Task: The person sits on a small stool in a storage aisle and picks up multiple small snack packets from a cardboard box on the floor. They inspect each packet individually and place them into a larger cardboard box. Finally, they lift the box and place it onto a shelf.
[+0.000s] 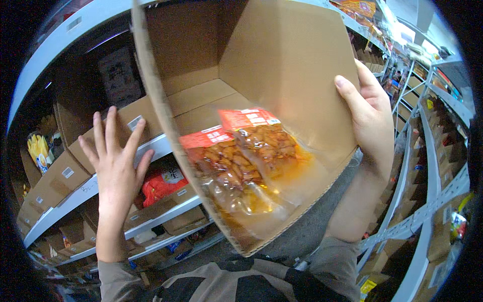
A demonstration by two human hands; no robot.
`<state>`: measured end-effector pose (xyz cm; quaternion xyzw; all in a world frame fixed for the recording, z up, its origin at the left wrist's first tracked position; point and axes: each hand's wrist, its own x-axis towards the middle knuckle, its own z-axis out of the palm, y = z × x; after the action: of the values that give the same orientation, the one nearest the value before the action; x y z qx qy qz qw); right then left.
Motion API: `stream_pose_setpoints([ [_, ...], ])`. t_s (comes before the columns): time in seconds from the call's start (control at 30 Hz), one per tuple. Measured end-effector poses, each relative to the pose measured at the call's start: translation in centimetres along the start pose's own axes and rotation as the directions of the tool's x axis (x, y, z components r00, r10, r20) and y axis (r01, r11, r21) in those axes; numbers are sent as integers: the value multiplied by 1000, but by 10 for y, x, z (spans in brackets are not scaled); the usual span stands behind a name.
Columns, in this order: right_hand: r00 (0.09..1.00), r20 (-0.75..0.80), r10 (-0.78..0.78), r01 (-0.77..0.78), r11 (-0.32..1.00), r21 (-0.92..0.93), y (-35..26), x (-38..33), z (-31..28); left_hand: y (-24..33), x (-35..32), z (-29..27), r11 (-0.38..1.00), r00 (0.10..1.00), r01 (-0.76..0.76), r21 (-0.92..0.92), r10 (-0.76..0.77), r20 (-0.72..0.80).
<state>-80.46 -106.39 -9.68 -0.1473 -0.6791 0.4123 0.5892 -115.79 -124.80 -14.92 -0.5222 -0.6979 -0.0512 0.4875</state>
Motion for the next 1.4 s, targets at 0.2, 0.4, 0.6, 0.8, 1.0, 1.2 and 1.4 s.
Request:
stream_pose_setpoints([
  [0.2,994,49,-98,93,992,91,18,13,1,-4,-5,0,952,958,202,-230,-144,247],
  [0.4,987,111,-117,118,993,2,28,23,3,-37,-44,6,760,853,456,-464,-224,472],
  [0.6,982,149,-114,119,993,-24,40,37,3,-50,-64,10,672,801,549,-497,-253,542],
  [0.8,988,121,-96,100,994,-31,42,39,1,-49,-66,22,619,810,557,-554,-260,525],
  [1.0,959,19,-282,281,945,-169,59,46,10,-46,-69,31,574,818,565,-592,-295,494],
  [1.2,974,113,-196,219,939,-264,40,43,9,-4,-65,11,449,788,575,-683,-528,316],
  [1.4,939,137,-315,342,820,-458,41,45,8,112,3,-74,825,823,217,-521,-442,-357],
])
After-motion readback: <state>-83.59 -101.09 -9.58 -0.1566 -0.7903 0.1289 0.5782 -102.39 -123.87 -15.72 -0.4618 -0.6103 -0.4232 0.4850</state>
